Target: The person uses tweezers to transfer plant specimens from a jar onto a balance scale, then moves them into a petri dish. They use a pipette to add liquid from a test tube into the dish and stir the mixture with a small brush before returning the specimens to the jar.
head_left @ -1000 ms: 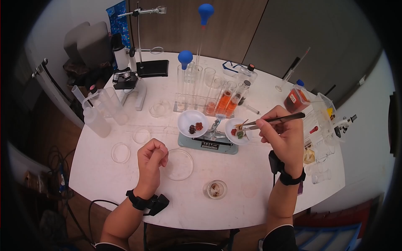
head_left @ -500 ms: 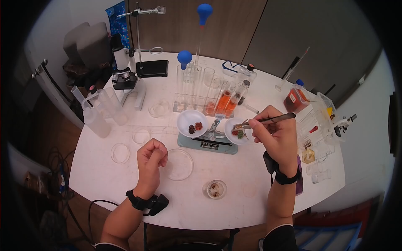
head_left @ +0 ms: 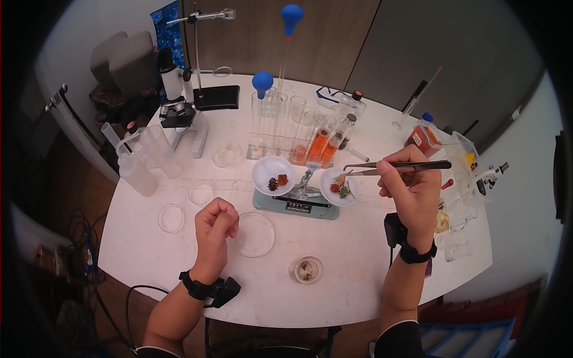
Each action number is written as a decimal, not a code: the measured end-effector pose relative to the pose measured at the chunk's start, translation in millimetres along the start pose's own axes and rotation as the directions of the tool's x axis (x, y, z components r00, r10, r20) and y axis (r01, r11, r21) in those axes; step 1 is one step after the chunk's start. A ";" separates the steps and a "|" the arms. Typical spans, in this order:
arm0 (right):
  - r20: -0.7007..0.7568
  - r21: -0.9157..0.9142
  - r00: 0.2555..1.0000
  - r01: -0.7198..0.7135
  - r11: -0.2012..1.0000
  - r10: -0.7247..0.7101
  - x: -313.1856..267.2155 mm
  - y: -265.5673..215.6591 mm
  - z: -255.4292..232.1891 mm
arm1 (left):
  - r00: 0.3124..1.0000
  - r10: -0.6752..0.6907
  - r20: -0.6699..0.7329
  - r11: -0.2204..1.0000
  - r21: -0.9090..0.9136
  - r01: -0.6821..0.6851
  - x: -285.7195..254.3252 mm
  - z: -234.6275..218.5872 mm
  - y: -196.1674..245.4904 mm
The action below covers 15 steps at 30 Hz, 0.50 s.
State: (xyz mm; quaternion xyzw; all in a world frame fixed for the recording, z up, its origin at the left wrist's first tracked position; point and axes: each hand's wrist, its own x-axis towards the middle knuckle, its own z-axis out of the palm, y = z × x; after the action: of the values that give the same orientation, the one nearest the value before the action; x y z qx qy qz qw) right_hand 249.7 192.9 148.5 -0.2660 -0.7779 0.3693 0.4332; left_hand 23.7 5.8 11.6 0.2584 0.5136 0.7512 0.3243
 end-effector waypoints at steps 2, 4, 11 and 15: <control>-0.028 0.014 1.000 0.015 1.000 -0.014 -0.4 -1.4 0.3 | 1.000 -0.002 0.003 1.000 0.004 0.002 0.1 -0.3 0.0; -0.058 0.043 0.998 0.040 0.998 -0.037 -1.3 -2.3 1.9 | 1.000 -0.002 0.006 1.000 0.006 0.002 0.5 -0.8 -0.3; -0.201 0.122 0.966 0.192 0.974 -0.165 -9.1 -4.3 14.0 | 1.000 0.007 0.008 1.000 -0.007 -0.007 -0.1 0.0 0.0; -0.156 0.257 0.979 0.167 0.952 -0.129 -18.4 -10.9 29.8 | 1.000 -0.002 0.017 1.000 0.004 0.002 -0.2 -1.3 0.6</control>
State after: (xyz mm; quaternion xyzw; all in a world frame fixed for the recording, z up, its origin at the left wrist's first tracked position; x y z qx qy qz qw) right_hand 231.6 162.8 138.1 -0.1705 -0.7067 0.4184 0.5444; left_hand 22.8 4.7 11.7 0.2648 0.5124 0.7476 0.3292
